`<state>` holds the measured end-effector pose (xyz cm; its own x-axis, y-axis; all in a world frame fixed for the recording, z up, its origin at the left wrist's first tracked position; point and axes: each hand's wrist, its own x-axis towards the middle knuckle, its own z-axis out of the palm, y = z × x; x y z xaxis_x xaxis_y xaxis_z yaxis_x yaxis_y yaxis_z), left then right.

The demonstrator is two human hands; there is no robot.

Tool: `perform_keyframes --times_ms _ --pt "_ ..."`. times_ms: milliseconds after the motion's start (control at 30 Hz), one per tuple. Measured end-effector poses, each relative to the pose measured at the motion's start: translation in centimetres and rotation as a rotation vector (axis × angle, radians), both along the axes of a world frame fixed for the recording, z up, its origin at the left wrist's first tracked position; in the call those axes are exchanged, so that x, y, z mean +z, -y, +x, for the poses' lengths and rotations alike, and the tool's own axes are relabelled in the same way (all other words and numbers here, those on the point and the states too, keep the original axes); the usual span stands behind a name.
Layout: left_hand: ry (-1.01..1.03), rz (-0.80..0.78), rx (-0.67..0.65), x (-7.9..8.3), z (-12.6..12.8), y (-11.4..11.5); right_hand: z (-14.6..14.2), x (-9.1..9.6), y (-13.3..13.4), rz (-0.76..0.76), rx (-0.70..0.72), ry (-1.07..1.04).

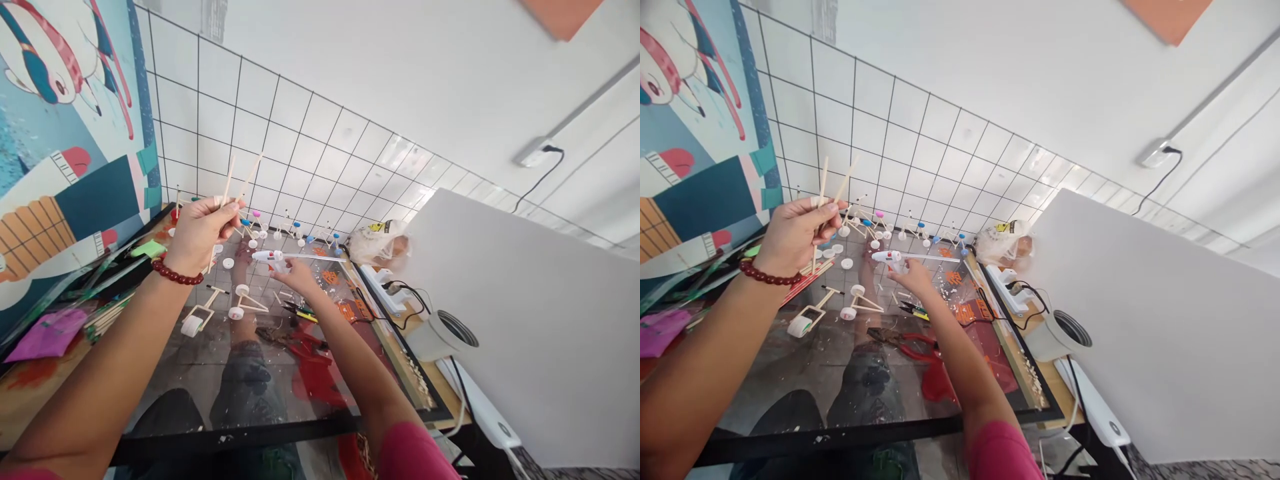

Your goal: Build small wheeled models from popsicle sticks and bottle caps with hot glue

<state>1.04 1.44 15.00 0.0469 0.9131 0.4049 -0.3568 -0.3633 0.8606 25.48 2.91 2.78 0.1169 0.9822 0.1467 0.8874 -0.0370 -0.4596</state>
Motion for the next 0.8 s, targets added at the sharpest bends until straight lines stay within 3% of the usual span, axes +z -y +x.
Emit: perform_keyframes --times_ms 167,467,667,800 --pt "0.015 -0.028 0.001 0.2 -0.2 -0.1 0.3 -0.4 -2.2 -0.06 0.042 0.061" --pt "-0.019 -0.079 -0.066 -1.1 1.3 -0.7 7.9 0.9 -3.5 -0.019 -0.056 0.091" --pt "-0.054 -0.08 -0.095 -1.0 1.7 -0.3 7.4 -1.0 -4.0 -0.043 -0.062 0.076" --pt "-0.015 -0.107 -0.088 -0.8 1.6 -0.3 7.3 -0.5 -2.9 -0.039 -0.086 0.065"
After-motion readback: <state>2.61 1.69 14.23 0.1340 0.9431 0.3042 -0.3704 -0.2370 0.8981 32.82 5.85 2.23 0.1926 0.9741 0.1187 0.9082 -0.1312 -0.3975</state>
